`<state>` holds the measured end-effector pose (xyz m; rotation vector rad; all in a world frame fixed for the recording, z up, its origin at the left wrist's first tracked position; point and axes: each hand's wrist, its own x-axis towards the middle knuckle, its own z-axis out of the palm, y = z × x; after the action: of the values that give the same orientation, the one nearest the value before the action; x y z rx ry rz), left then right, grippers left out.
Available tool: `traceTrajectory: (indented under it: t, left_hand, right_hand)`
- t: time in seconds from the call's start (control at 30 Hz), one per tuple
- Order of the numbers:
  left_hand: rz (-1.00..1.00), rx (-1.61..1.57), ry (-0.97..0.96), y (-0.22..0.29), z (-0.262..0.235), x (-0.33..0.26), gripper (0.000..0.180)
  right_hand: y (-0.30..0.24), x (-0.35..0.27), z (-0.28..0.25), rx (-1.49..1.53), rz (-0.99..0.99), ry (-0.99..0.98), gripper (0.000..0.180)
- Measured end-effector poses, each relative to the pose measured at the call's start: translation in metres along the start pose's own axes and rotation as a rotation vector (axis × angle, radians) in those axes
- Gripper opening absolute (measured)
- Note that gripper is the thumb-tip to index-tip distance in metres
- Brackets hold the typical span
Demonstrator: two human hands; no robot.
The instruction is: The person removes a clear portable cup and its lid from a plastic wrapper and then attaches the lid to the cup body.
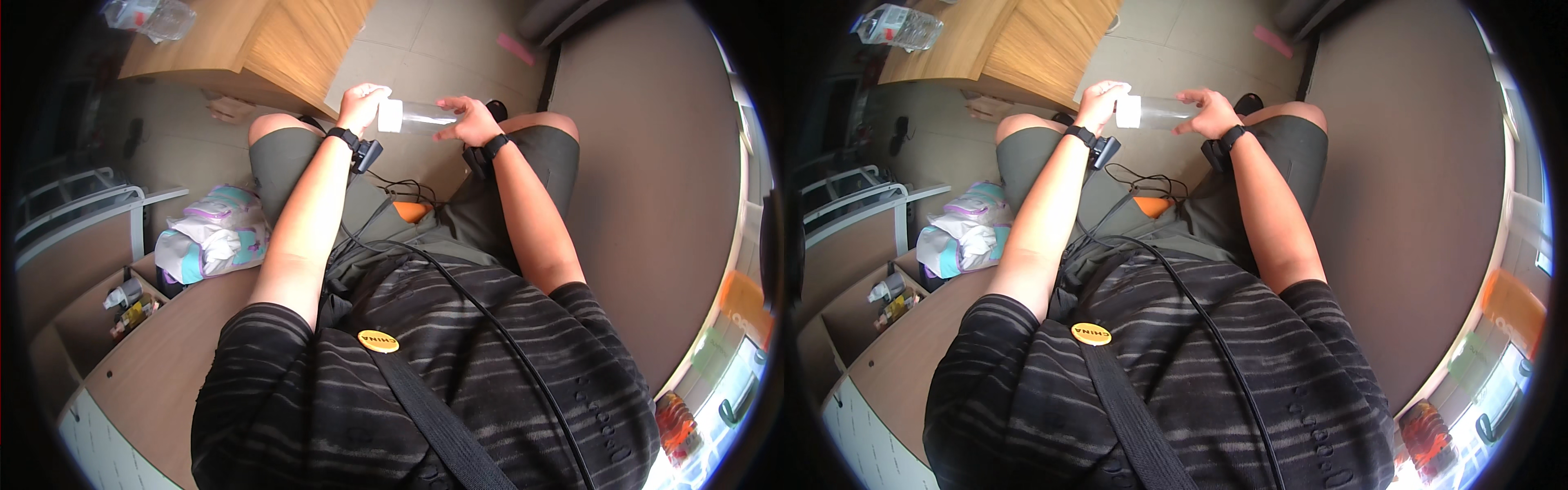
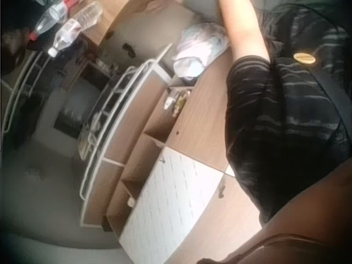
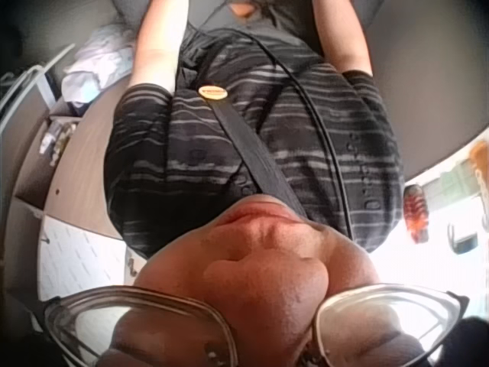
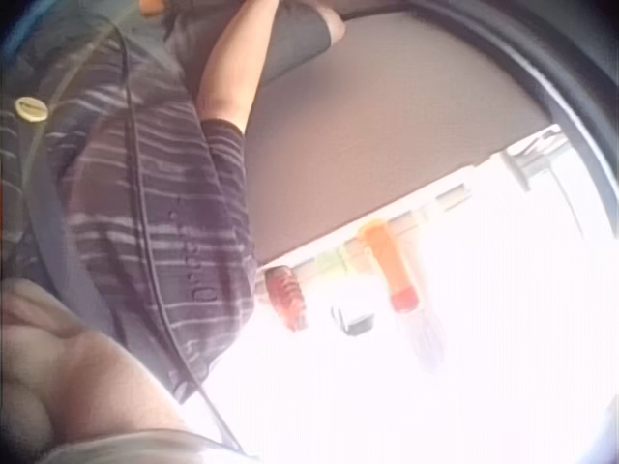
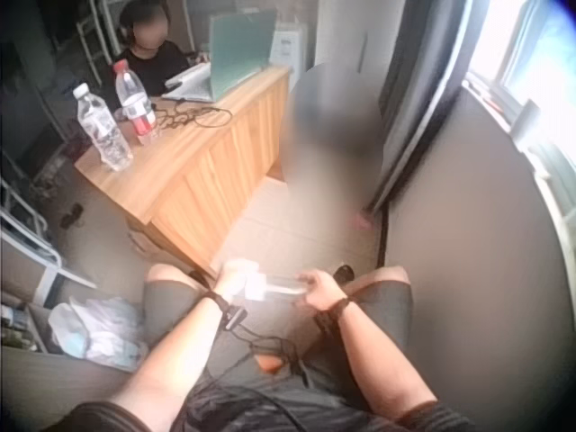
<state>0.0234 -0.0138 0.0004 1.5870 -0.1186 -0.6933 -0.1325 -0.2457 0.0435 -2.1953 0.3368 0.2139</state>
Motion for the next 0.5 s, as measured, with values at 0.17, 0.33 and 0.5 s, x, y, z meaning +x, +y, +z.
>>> traceTrajectory:
  t: [0.17, 0.33, 0.5]
  left_hand:
    - [0.052, 0.251, 0.202, 0.004, 0.022, -0.009, 0.011]
    - [0.160, 0.175, -0.248, -0.013, 0.023, -0.023, 0.018]
    - [0.194, 0.340, -0.191, -0.020, 0.036, -0.042, 0.022]
  right_hand:
    - [0.016, -0.006, 0.004, 0.502, -0.009, 0.000, 0.057]
    - [0.018, 0.001, 0.019, 0.607, 0.163, 0.093, 0.041]
    - [0.007, 0.000, 0.027, 0.497, 0.457, -0.021, 0.057]
